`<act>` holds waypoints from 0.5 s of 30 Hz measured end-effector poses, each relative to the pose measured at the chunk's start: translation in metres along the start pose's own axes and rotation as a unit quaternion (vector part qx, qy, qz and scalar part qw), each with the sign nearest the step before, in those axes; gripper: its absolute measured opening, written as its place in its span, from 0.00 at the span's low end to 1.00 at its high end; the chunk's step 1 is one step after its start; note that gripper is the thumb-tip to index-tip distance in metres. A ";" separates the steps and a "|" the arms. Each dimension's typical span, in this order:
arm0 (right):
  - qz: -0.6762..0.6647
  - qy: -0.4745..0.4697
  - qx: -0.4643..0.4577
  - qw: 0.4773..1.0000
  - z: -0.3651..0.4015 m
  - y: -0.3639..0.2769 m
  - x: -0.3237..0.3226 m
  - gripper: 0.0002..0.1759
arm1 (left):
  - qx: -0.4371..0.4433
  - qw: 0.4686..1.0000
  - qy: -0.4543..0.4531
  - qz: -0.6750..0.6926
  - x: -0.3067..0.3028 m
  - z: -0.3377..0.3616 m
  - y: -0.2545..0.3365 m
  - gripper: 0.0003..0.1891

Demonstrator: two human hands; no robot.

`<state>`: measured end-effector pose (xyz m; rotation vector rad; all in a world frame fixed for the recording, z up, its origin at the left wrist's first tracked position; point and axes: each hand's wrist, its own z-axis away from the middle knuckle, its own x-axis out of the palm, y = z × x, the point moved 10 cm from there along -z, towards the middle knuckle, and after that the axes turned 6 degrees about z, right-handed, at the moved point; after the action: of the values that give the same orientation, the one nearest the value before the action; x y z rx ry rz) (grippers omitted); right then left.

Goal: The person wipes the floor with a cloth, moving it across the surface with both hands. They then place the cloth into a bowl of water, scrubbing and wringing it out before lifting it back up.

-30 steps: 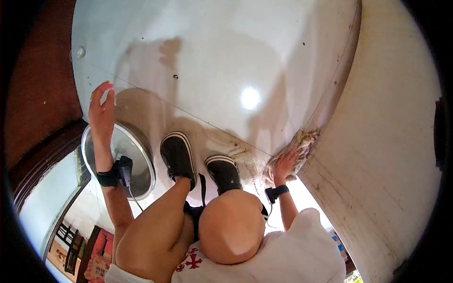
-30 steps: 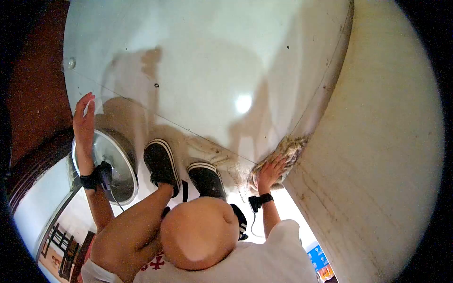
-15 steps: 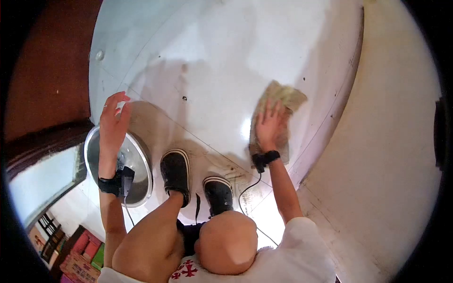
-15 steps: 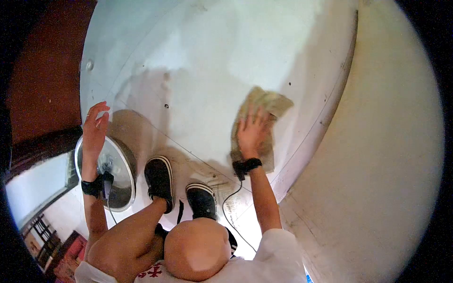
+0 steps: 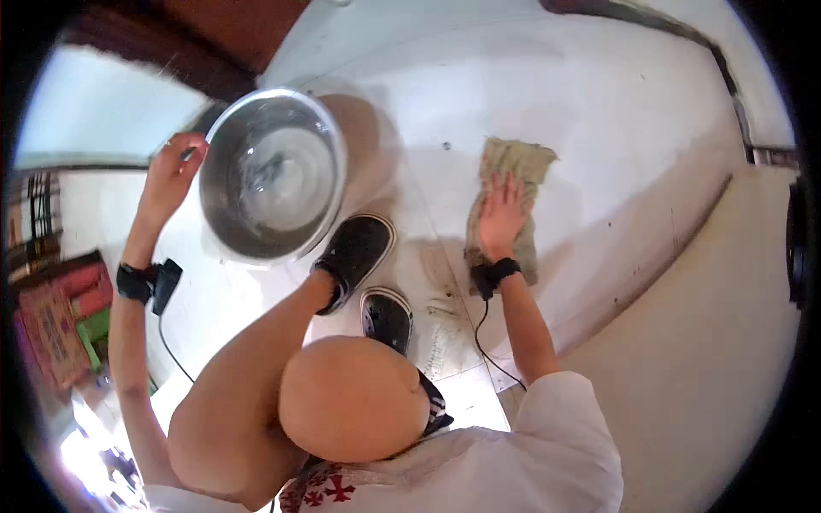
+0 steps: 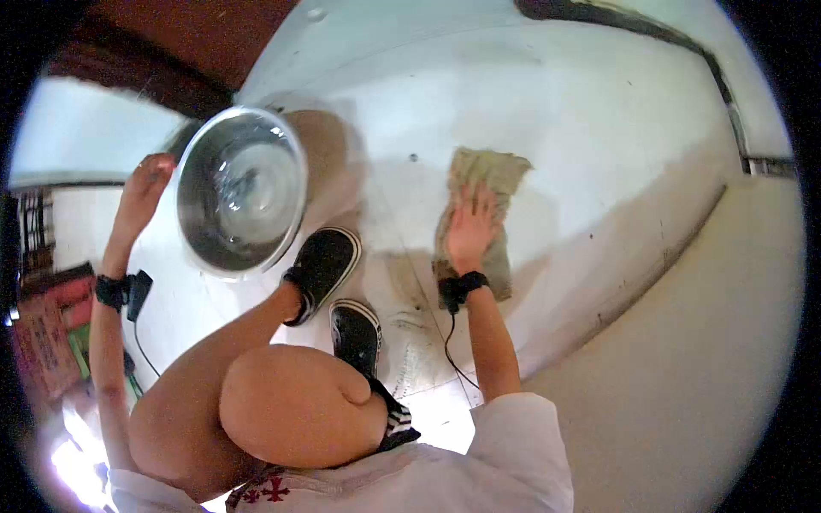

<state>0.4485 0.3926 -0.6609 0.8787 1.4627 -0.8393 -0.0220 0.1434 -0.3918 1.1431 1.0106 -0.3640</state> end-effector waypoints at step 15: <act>-0.040 -0.079 -0.139 0.986 0.065 -0.003 0.014 0.27 | 0.017 0.985 -0.172 0.028 0.072 0.008 -0.020 0.06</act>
<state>0.4748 0.3346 -0.6792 0.5359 1.4406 -0.7232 0.0063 0.1447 -0.4614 1.0923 0.6701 -0.5155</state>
